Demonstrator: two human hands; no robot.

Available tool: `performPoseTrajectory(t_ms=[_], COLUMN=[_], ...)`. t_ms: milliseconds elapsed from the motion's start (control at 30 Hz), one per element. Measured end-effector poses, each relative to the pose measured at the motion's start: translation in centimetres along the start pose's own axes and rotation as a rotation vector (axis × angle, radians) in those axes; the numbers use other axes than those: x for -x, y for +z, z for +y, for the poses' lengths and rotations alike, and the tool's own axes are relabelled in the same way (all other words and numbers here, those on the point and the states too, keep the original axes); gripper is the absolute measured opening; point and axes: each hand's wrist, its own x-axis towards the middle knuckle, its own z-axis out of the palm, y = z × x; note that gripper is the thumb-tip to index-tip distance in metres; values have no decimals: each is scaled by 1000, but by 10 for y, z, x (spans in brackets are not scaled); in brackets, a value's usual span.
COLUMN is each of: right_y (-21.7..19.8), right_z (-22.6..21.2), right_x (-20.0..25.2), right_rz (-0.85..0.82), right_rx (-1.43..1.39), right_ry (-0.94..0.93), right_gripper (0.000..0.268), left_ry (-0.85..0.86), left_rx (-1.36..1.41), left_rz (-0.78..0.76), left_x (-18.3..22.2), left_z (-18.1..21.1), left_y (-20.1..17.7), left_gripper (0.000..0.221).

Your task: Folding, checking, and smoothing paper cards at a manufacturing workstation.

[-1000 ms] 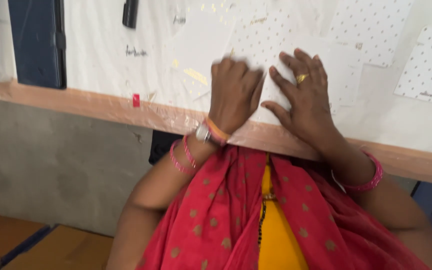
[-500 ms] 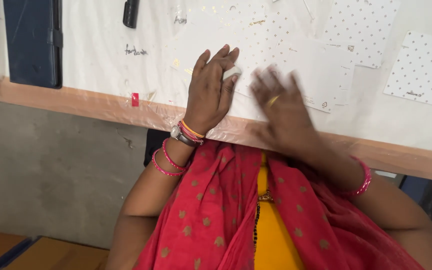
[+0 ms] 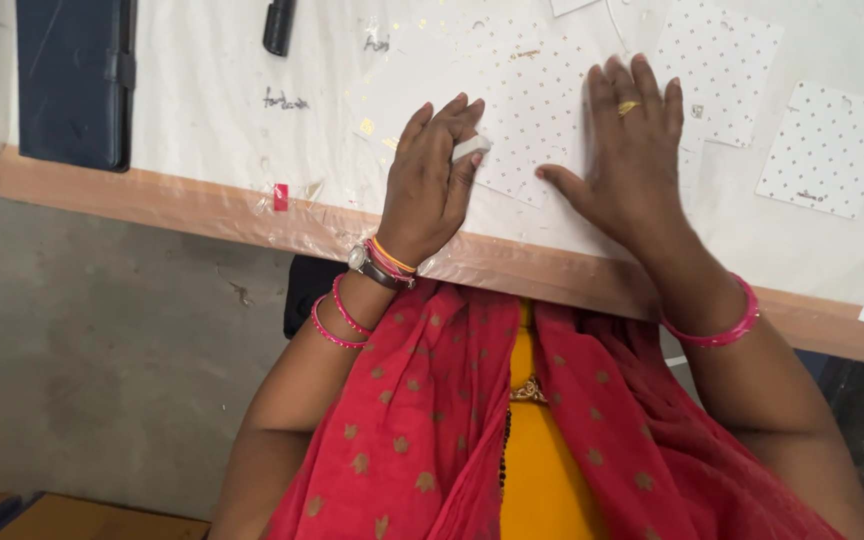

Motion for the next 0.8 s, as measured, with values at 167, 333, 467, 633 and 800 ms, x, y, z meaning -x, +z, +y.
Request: performPoseTrajectory(t_ms=[167,333,467,633,800], right_y=[-11,-34,-43,-42,-9], right_z=[-3,-14,2,22,6], right_x=[-12,-43,-57,-66,-70], right_rz=[-9,-105,-120,-116,-81], right_rx=[-88,-166,-393,-1000,-912], right_ry=[-7,71,195,281,265], right_gripper=[108,87,34,15,23], left_ry=[-137,-167,-191,-295,-79], left_rx=[444,935,1007,994,395], left_rz=[145,306,425,580,419], left_x=[1,3,1,6,7], left_z=[-10,-32,-34,-48,-10], left_y=[4,7,-1,5,-23], left_gripper=[19,18,18,21,21])
